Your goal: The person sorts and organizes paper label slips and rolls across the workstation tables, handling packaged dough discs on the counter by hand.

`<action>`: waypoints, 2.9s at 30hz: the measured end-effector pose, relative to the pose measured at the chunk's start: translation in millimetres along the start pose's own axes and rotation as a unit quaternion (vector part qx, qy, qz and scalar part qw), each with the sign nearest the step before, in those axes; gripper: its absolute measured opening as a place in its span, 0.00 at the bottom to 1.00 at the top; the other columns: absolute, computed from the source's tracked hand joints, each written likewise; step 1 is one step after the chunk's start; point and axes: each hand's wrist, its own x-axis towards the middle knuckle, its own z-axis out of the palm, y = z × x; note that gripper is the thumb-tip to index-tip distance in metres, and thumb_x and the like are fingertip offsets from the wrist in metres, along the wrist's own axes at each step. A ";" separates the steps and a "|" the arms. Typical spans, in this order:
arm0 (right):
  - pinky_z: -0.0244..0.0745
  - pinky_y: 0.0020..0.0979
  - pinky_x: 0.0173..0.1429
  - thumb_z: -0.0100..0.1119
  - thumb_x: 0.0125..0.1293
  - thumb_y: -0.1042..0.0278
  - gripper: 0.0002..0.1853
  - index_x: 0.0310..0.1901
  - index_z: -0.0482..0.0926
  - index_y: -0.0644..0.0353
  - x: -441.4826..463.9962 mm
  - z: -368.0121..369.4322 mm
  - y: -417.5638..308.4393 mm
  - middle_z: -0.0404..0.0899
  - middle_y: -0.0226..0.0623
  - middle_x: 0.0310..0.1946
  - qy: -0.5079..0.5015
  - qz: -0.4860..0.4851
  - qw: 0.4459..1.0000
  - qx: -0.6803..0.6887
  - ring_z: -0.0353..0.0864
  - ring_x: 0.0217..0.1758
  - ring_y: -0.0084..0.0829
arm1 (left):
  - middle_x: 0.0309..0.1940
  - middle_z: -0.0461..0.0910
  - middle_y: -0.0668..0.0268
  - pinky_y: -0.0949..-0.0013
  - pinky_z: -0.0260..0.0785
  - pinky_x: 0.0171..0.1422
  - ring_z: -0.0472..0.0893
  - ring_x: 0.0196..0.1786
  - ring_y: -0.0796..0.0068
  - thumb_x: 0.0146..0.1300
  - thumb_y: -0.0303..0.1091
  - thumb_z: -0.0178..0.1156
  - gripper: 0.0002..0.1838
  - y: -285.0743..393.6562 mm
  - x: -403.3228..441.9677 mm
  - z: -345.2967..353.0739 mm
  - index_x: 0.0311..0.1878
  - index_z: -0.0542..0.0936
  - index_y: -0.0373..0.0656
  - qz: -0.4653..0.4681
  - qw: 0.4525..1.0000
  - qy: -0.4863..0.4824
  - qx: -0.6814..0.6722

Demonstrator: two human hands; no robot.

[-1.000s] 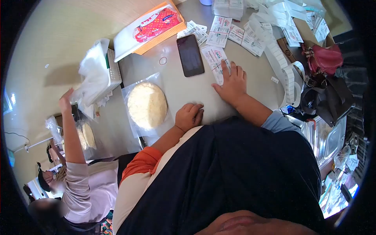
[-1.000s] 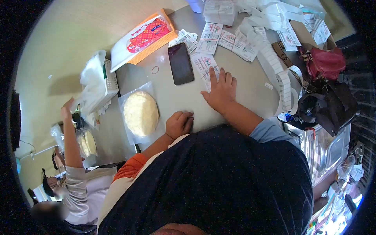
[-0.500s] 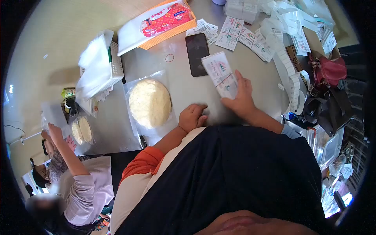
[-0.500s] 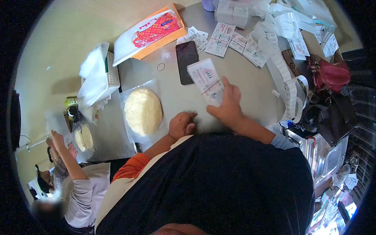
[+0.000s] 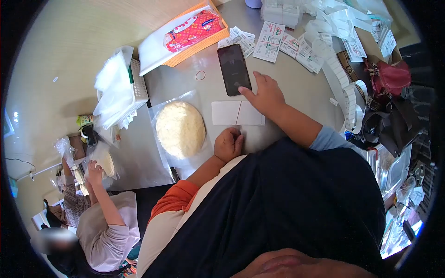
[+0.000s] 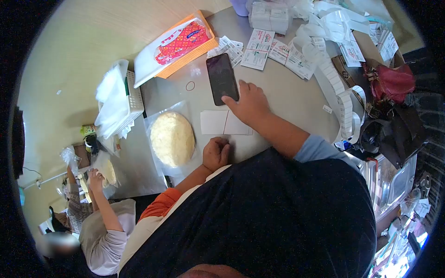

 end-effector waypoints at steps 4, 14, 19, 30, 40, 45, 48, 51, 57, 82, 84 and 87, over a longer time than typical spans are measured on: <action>0.67 0.47 0.52 0.56 0.53 0.36 0.49 0.68 0.49 0.58 26.0 -9.6 -45.7 0.69 0.54 0.49 -0.089 0.059 0.985 -0.139 0.70 0.52 0.49 | 0.27 0.75 0.57 0.61 0.69 0.33 0.76 0.28 0.55 0.55 0.32 0.60 0.11 -1.1 0.9 0.6 0.37 0.70 0.39 0.020 1.000 -0.005 0.023; 0.68 0.45 0.52 0.64 0.46 0.44 0.60 0.71 0.32 0.52 63.9 25.7 -63.9 0.63 0.56 0.53 -0.127 0.129 0.960 -0.215 0.66 0.54 0.50 | 0.27 0.75 0.54 0.58 0.69 0.35 0.77 0.29 0.54 0.57 0.36 0.59 0.12 -1.5 -0.5 1.0 0.38 0.71 0.38 0.026 1.000 0.000 0.007; 0.71 0.42 0.53 0.66 0.45 0.53 0.60 0.70 0.31 0.58 69.2 9.3 -54.6 0.68 0.55 0.48 -0.093 0.138 0.982 -0.086 0.72 0.50 0.46 | 0.28 0.76 0.55 0.58 0.69 0.34 0.77 0.29 0.54 0.56 0.35 0.60 0.13 2.6 1.3 -1.0 0.40 0.71 0.39 0.015 1.000 -0.003 0.010; 0.72 0.39 0.46 0.64 0.47 0.56 0.52 0.67 0.44 0.73 107.7 -64.4 -10.6 0.75 0.45 0.38 -0.125 0.233 0.874 0.408 0.77 0.39 0.32 | 0.25 0.74 0.59 0.61 0.68 0.34 0.76 0.29 0.57 0.53 0.32 0.62 0.14 4.2 6.3 -3.8 0.41 0.70 0.40 0.033 0.999 0.014 -0.022; 0.61 0.45 0.64 0.65 0.48 0.57 0.53 0.68 0.42 0.70 229.6 -18.9 -15.5 0.65 0.59 0.57 -0.009 0.079 0.980 -0.183 0.66 0.62 0.52 | 0.27 0.74 0.56 0.58 0.69 0.37 0.76 0.31 0.53 0.54 0.35 0.61 0.12 10.5 9.9 -9.7 0.38 0.72 0.40 -0.042 0.998 -0.040 -0.020; 0.62 0.44 0.62 0.62 0.52 0.57 0.44 0.66 0.50 0.68 236.1 -7.2 -0.8 0.66 0.57 0.55 0.102 0.041 0.983 -0.146 0.67 0.59 0.52 | 0.25 0.75 0.58 0.59 0.69 0.35 0.76 0.29 0.57 0.53 0.33 0.62 0.15 9.0 11.2 -9.8 0.41 0.72 0.39 -0.008 1.000 -0.012 -0.014; 0.64 0.44 0.61 0.60 0.54 0.58 0.36 0.61 0.60 0.68 183.2 -13.7 -10.0 0.68 0.55 0.52 0.185 -0.088 0.970 -0.134 0.68 0.56 0.50 | 0.26 0.76 0.57 0.58 0.69 0.35 0.77 0.30 0.56 0.53 0.34 0.62 0.15 8.0 10.2 -10.1 0.41 0.72 0.39 -0.013 1.000 -0.021 -0.005; 0.63 0.44 0.61 0.61 0.53 0.56 0.33 0.58 0.65 0.65 89.0 -19.5 -33.7 0.70 0.51 0.52 -0.099 -0.097 0.986 -0.090 0.68 0.55 0.47 | 0.27 0.76 0.56 0.58 0.69 0.36 0.77 0.32 0.55 0.53 0.33 0.62 0.14 8.2 10.3 -11.3 0.41 0.72 0.39 -0.016 0.999 -0.030 0.015; 0.65 0.42 0.56 0.63 0.51 0.57 0.34 0.58 0.66 0.63 -28.0 7.5 -23.1 0.71 0.45 0.49 -0.205 -0.202 0.923 -0.255 0.68 0.56 0.46 | 0.30 0.76 0.56 0.58 0.69 0.37 0.77 0.33 0.53 0.52 0.33 0.62 0.14 8.4 11.9 -8.1 0.40 0.71 0.40 -0.009 1.000 -0.021 -0.001; 0.47 0.53 0.66 0.63 0.50 0.53 0.34 0.60 0.67 0.55 -88.8 -48.2 47.6 0.62 0.44 0.59 -0.052 -0.188 0.967 -0.165 0.59 0.63 0.43 | 0.28 0.76 0.56 0.59 0.69 0.35 0.77 0.30 0.56 0.56 0.36 0.60 0.11 13.4 7.1 -2.9 0.38 0.73 0.40 -0.024 0.998 -0.008 0.053; 0.47 0.54 0.66 0.62 0.51 0.51 0.34 0.60 0.67 0.55 -106.1 -56.9 65.6 0.61 0.45 0.59 -0.036 -0.151 0.973 -0.170 0.58 0.63 0.43 | 0.27 0.76 0.57 0.59 0.69 0.34 0.77 0.29 0.56 0.56 0.35 0.59 0.11 11.0 5.7 0.0 0.38 0.73 0.40 -0.004 0.997 -0.010 0.075; 0.45 0.55 0.67 0.59 0.54 0.47 0.34 0.60 0.66 0.53 -124.5 -65.6 80.8 0.59 0.45 0.61 -0.017 -0.086 0.978 -0.191 0.56 0.65 0.44 | 0.25 0.75 0.58 0.60 0.69 0.33 0.76 0.27 0.58 0.56 0.35 0.59 0.10 9.6 5.3 3.6 0.37 0.73 0.40 0.013 0.996 -0.006 0.084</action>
